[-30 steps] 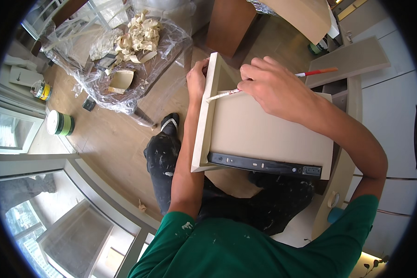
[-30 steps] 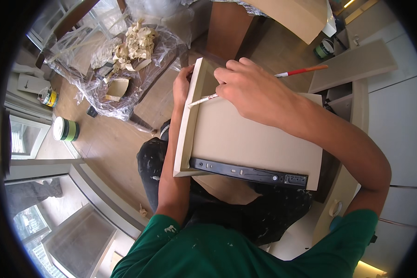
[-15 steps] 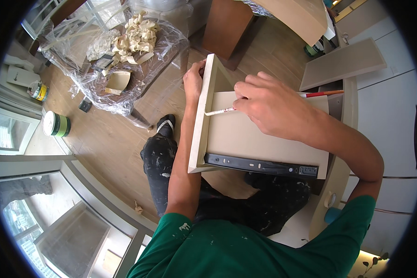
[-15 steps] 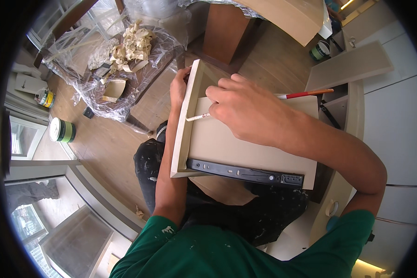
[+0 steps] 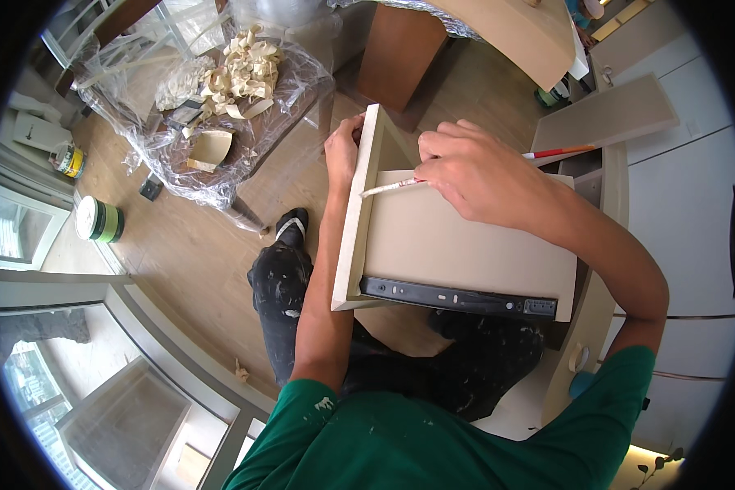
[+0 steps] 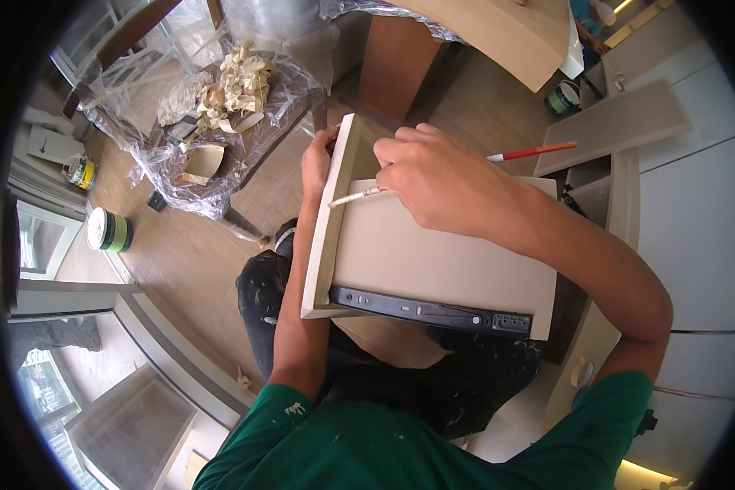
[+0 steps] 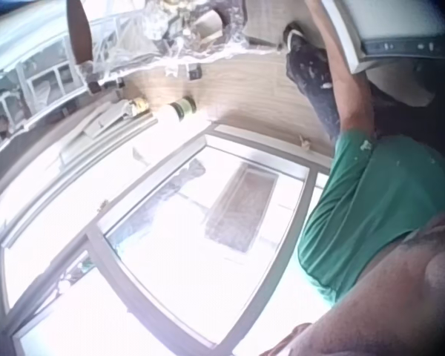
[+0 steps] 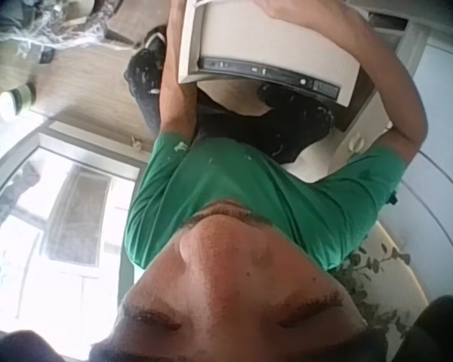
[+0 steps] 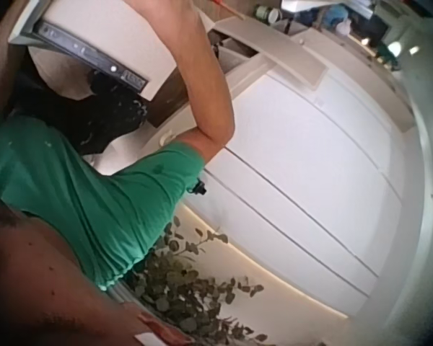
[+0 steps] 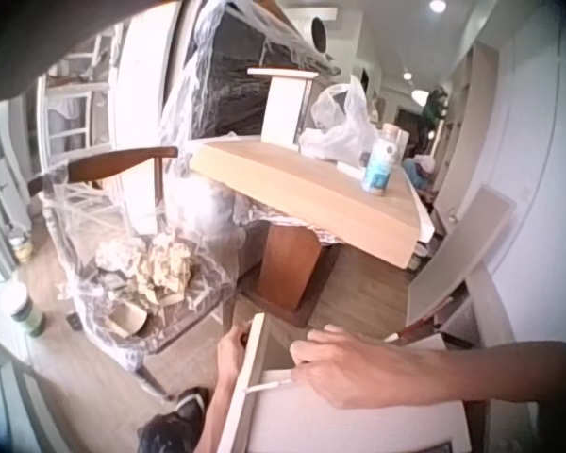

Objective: The person sands the interior and edges of a wooden drawer unit using a sanding block and applies a liquid coating to the edges with a brush.

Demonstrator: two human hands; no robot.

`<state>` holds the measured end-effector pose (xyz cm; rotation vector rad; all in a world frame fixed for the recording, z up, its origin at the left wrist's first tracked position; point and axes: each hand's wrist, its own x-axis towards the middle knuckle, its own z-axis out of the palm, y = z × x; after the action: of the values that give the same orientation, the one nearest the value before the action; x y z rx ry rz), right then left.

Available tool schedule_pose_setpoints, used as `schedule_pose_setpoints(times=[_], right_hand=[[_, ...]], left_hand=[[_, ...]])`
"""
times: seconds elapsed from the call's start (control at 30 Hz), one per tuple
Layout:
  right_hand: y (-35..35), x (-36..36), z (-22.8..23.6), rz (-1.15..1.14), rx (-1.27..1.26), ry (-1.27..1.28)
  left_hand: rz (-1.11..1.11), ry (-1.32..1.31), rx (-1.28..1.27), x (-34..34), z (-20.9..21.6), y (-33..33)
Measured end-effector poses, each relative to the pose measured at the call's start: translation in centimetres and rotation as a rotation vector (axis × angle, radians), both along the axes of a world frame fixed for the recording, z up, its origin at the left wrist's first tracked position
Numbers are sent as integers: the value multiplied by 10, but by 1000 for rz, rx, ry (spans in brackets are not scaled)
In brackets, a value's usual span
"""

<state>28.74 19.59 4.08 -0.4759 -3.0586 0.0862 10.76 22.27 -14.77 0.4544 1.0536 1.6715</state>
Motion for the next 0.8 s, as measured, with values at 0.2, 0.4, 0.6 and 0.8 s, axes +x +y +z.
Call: schedule_pose_setpoints(times=[0.2, 0.4, 0.6, 0.8], right_hand=[[17, -2, -6, -87, 128, -4], [-6, -6, 8, -66, 127, -83], [-34, -8, 7, -17, 6, -67], [-47, -10, 10, 28, -69, -87]], left_hand=[[4, -43, -14, 2, -1, 2], [7, -112, 17, 1, -4, 3], [21, 22, 24, 2, 0, -3], [17, -85, 30, 0, -6, 2]])
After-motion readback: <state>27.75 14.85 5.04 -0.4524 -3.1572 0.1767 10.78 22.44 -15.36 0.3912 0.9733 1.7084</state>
